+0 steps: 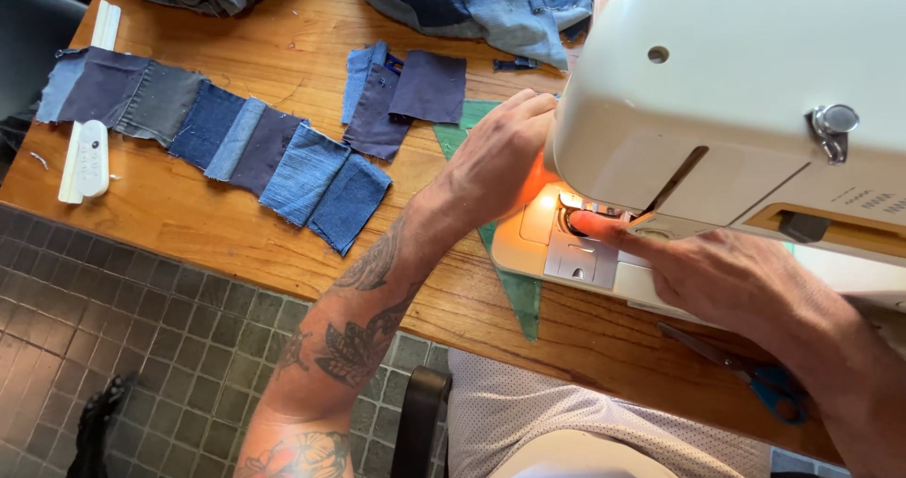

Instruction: Threading a sewing machine and winding a bobbin with thread

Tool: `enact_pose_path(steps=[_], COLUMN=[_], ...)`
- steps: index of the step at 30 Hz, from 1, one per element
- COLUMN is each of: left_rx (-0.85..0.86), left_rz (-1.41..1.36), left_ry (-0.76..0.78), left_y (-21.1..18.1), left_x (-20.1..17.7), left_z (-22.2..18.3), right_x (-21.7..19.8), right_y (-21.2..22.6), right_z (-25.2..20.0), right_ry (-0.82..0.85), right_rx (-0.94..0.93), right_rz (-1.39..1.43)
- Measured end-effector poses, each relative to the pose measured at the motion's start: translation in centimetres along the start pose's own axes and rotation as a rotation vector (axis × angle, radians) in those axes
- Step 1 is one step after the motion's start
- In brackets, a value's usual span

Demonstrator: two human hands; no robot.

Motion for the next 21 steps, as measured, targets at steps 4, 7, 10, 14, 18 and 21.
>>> enact_pose_path(steps=[4, 7, 10, 14, 18, 21], left_rx=[-0.041, -0.017, -0.007, -0.126, -0.375, -0.564], left_rz=[-0.001, 0.013, 0.105, 0.186, 0.236, 0.309], left_ry=[0.022, 0.020, 0.036, 0.019, 0.055, 0.090], left_y=[0.2, 0.8, 0.7, 1.5, 0.2, 1.0], left_x=[0.0, 0.3, -0.3, -0.9, -2.8, -3.0], left_z=[0.2, 0.3, 0.6, 0.0, -1.0, -2.7], right_x=[-1.8, -0.5, -1.7, -3.5, -3.3, -3.1], right_y=[0.8, 0.6, 0.9, 1.2, 1.4, 1.3], right_z=[-0.1, -0.3, -0.4, -0.3, -0.1, 0.1], right_ry=[0.109, -0.099, 0.083, 0.194, 0.276, 0.331], right_rx=[0.014, -0.071, -0.006, 0.089, 0.139, 0.170], right_rz=[-0.036, -0.182, -0.151, -0.011, 0.022, 0.037])
Point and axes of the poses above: each hand's wrist, its own z-axis towards the middle knuckle, its own x-axis out of the palm, y = z × x, the point moved 3 cm from there along z, towards the middle knuckle, and after that the axes turned 3 degrees about x, right-handed, at the moved point
